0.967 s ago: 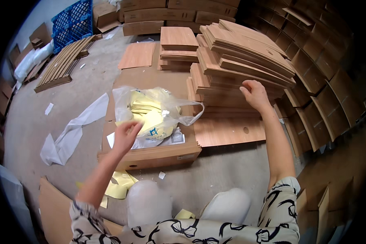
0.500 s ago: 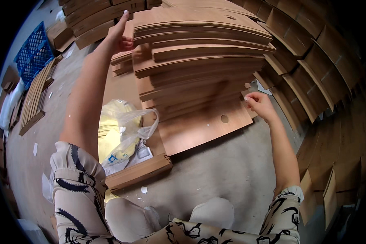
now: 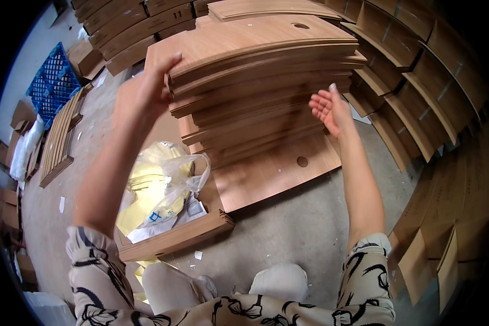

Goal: The person sits on the floor and applies yellow adhesive labels to the edges of flat wooden boards. They peel the backing from each label and smooth it onto the wood, handling the boards one at a time.

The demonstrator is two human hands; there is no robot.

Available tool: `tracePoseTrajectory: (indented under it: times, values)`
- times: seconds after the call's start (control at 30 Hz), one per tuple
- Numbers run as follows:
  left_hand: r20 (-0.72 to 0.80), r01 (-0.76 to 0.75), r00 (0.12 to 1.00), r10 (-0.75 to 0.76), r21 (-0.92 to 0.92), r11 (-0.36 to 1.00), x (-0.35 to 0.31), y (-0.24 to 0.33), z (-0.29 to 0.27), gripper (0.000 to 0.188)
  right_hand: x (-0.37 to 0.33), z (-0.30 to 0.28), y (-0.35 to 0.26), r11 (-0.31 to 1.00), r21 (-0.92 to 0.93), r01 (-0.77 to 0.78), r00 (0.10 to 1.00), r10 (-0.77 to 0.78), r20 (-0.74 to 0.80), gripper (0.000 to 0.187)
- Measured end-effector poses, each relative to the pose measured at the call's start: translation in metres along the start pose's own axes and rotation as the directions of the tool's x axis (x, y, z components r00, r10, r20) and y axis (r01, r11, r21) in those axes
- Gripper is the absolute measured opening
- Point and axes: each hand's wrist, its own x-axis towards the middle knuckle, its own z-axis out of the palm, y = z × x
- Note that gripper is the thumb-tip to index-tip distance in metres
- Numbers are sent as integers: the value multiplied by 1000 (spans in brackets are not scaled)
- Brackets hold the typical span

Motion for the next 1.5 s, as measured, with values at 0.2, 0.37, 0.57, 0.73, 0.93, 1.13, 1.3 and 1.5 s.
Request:
tracePoseTrajectory:
  times: [0.2,0.37,0.57,0.73,0.93,1.13,1.3,1.5]
  values:
    - [-249,-270,939,238,-106,957,-147,-37,-7,43,15,14,-31,935,355,7,1000,-15,19,115]
    - [-241,-182,951,192,62,981,-235,-66,-49,66,14,36,-52,912,396,104,994,-113,0,84]
    - [-175,104,968,-180,-372,923,-205,-106,-119,68,-9,20,2,931,324,168,986,-151,-76,60]
    - [-331,10,939,-92,-241,970,-230,-137,-143,71,-108,9,72,893,436,108,990,-55,-132,64]
    - [-215,144,949,-232,-358,922,-270,-183,-142,69,-172,-39,87,892,422,159,981,-95,-170,59]
    - [-219,69,946,-237,-581,811,-295,-248,-124,71,-240,-8,83,948,294,126,992,-124,-25,55]
    - [-297,126,902,-312,-510,851,-308,-257,-98,65,-258,-20,106,955,272,116,983,-71,-169,52]
    - [-260,36,951,-168,-446,895,-305,-288,-113,77,-276,1,55,919,270,287,957,-259,-135,50]
